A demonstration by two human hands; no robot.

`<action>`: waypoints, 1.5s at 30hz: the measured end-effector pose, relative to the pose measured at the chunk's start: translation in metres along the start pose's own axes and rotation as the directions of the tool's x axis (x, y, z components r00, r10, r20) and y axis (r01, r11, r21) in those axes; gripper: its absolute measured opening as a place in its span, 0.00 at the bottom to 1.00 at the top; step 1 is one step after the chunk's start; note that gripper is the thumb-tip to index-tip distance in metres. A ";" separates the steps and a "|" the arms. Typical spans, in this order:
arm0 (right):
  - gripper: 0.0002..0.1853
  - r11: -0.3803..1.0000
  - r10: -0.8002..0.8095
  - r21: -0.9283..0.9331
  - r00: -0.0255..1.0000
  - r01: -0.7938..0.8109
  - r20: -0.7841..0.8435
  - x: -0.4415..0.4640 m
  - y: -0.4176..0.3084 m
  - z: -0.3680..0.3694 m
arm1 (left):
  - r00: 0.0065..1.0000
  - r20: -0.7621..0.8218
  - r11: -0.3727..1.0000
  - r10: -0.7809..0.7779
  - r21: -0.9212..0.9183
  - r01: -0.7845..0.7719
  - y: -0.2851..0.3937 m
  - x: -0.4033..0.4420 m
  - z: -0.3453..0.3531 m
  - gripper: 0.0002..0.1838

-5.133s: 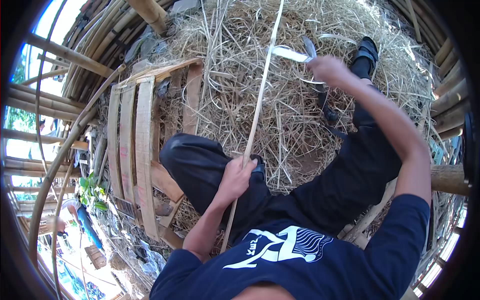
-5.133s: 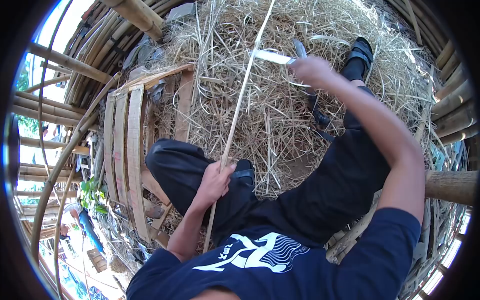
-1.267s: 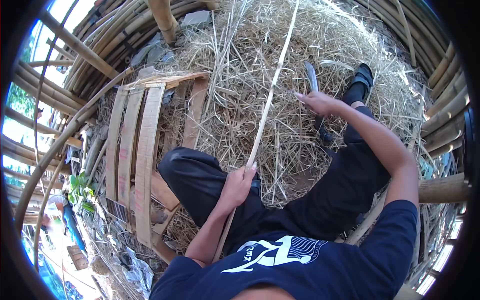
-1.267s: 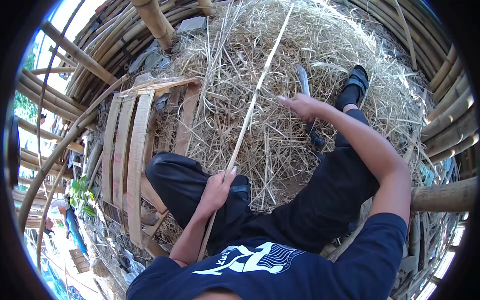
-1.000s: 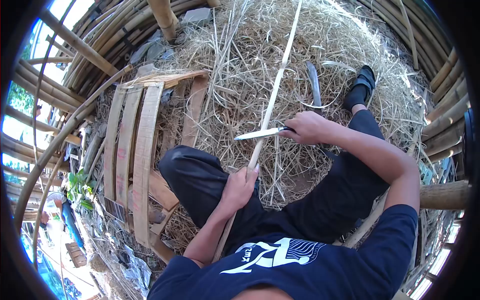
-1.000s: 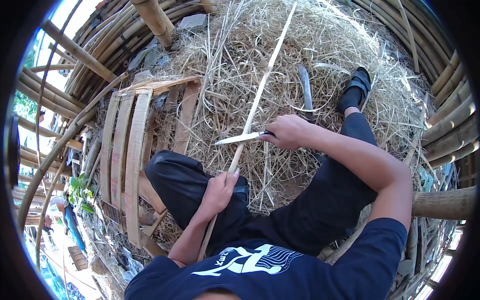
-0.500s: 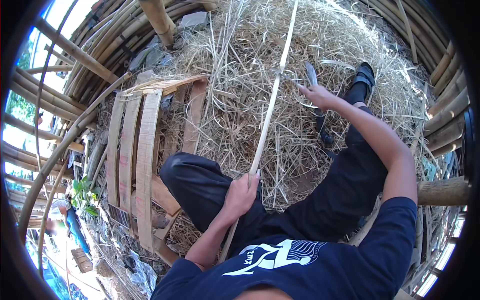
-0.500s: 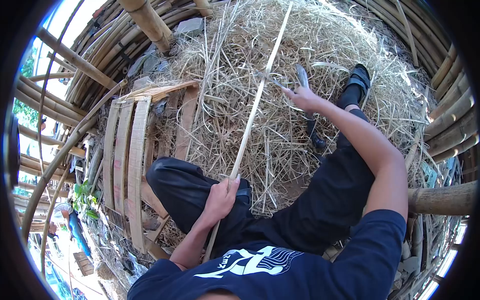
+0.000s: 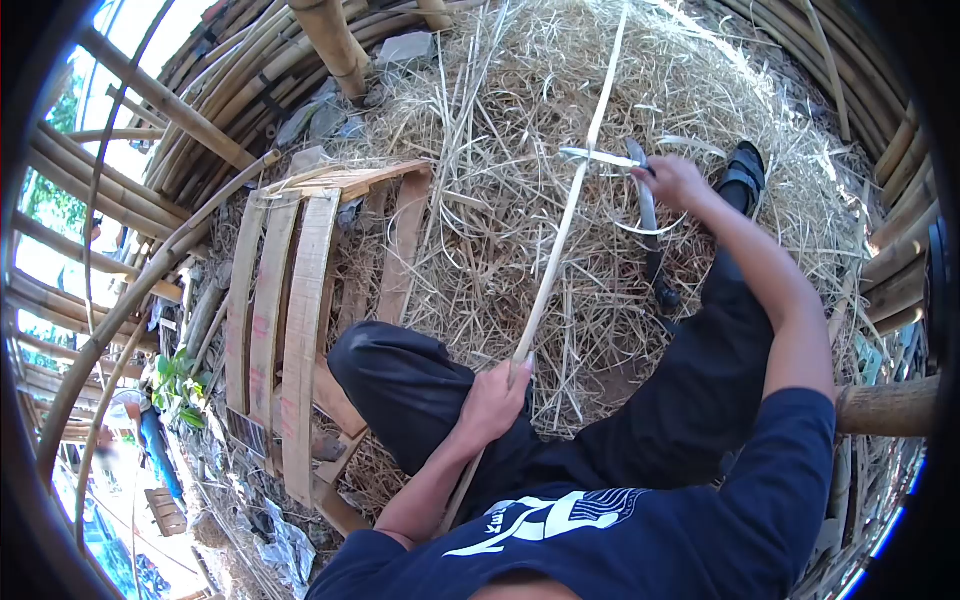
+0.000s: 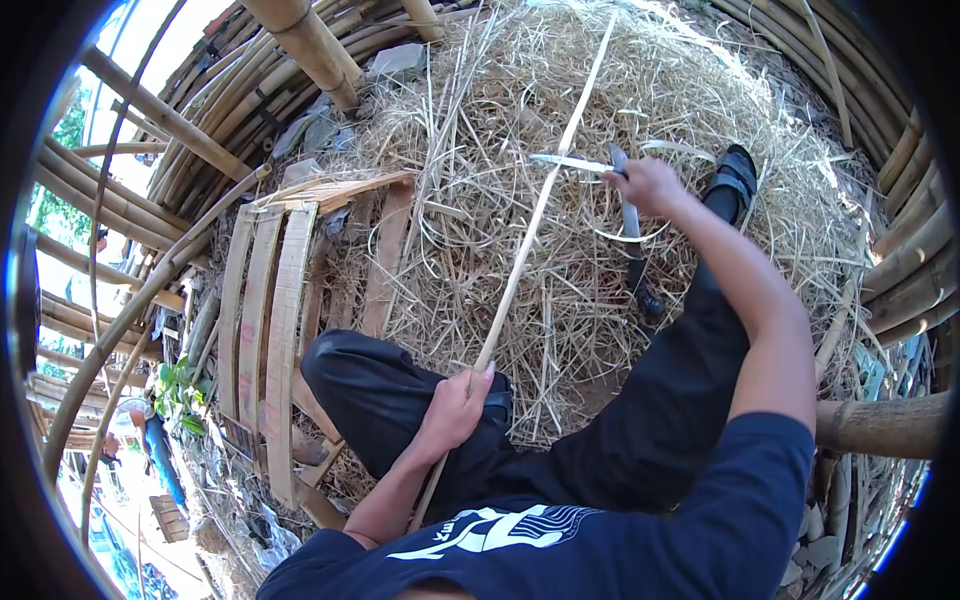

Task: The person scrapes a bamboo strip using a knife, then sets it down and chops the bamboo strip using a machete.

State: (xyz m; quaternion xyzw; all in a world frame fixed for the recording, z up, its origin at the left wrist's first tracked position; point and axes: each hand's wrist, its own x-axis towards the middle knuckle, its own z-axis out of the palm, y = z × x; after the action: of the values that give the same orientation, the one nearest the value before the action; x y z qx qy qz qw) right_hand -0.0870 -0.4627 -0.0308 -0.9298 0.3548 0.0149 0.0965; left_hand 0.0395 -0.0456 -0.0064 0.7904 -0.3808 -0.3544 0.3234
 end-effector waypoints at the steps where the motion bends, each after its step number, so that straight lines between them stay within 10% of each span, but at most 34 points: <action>1: 0.34 0.990 0.074 0.121 0.997 -0.074 0.006 -0.008 -0.012 0.005 | 1.000 0.009 1.000 -0.018 -0.010 0.018 0.004 0.002 -0.002 0.25; 3: 0.35 0.926 -0.012 0.375 0.992 -0.036 0.126 0.001 -0.012 0.068 | 0.999 0.031 0.999 -0.032 -0.018 0.032 0.004 0.004 0.000 0.25; 5: 0.34 0.403 0.016 0.641 0.705 -0.654 0.709 -0.020 -0.059 0.035 | 0.999 0.003 0.999 -0.036 0.012 0.036 -0.006 0.004 0.006 0.26; 6: 0.34 0.396 0.012 0.643 0.704 -0.656 0.710 -0.030 -0.079 0.025 | 0.999 0.006 0.999 -0.039 0.019 0.039 -0.005 0.005 0.003 0.26; 8: 0.32 0.913 -0.285 0.397 0.845 0.095 0.453 -0.044 -0.105 0.007 | 0.999 0.032 0.998 -0.037 -0.046 0.039 0.001 0.005 -0.001 0.26; 12: 0.24 0.897 -0.434 0.107 0.806 0.429 0.403 -0.045 -0.094 -0.015 | 0.995 0.045 0.996 -0.091 0.030 0.089 0.004 0.005 -0.001 0.25; 15: 0.28 0.994 0.097 0.038 0.976 -0.106 0.198 0.008 -0.013 -0.008 | 0.996 0.034 0.997 -0.079 -0.009 0.080 0.000 0.004 0.002 0.26; 17: 0.30 0.995 0.093 -0.054 0.983 -0.086 0.157 0.012 -0.018 -0.009 | 0.999 -0.034 1.000 0.012 -0.029 -0.013 -0.002 0.011 0.009 0.26; 21: 0.37 0.664 0.133 0.529 0.780 -0.528 0.611 -0.005 -0.065 0.007 | 0.999 0.017 0.998 -0.042 -0.044 0.043 0.005 0.011 0.003 0.25; 23: 0.33 0.935 -0.264 0.332 0.866 0.123 0.424 -0.026 -0.096 0.005 | 0.999 0.021 0.998 -0.045 -0.043 0.045 0.005 0.009 0.003 0.25; 26: 0.23 0.819 -0.550 0.073 0.744 0.569 0.379 -0.064 -0.132 -0.029 | 0.990 0.072 0.993 -0.119 -0.017 0.120 0.006 0.006 -0.001 0.26; 28: 0.19 0.871 -0.466 0.072 0.769 0.486 0.437 -0.051 -0.114 -0.029 | 0.991 0.062 0.993 -0.116 -0.009 0.116 0.003 0.006 -0.001 0.26; 29: 0.13 0.877 -0.472 0.022 0.853 0.480 0.222 -0.014 -0.061 0.023 | 0.996 0.044 0.996 -0.077 -0.034 0.078 0.001 0.004 -0.001 0.25; 30: 0.17 0.982 0.102 0.122 0.945 -0.147 0.311 0.000 -0.044 -0.002 | 0.999 0.028 0.997 -0.039 -0.062 0.040 -0.001 0.001 0.000 0.25; 33: 0.31 0.989 0.008 -0.147 0.998 0.003 0.070 0.018 0.005 -0.010 | 0.999 0.024 1.000 -0.022 -0.011 0.022 0.002 0.007 0.004 0.24; 37: 0.35 0.576 0.188 0.571 0.774 -0.585 0.604 -0.005 -0.054 0.009 | 0.999 0.052 1.000 -0.009 -0.001 0.009 -0.006 0.009 0.003 0.24; 39: 0.32 0.939 -0.193 0.341 0.879 0.038 0.435 -0.028 -0.091 -0.008 | 0.998 0.048 0.998 -0.049 -0.045 0.051 -0.002 0.006 0.003 0.24; 41: 0.26 0.882 -0.469 0.120 0.821 0.456 0.325 -0.053 -0.115 -0.020 | 0.997 0.041 0.998 -0.059 -0.030 0.060 -0.002 0.005 0.003 0.24; 45: 0.23 0.889 -0.441 0.042 0.826 0.457 0.350 -0.035 -0.077 -0.007 | 0.994 0.063 0.995 -0.094 -0.022 0.095 -0.002 0.005 -0.001 0.24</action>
State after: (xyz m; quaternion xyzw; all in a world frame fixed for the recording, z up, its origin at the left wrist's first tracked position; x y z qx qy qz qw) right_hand -0.0625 -0.3850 -0.0076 -0.9711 0.1029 0.1646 0.1387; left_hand 0.0428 -0.0484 -0.0087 0.7922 -0.3484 -0.3981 0.3041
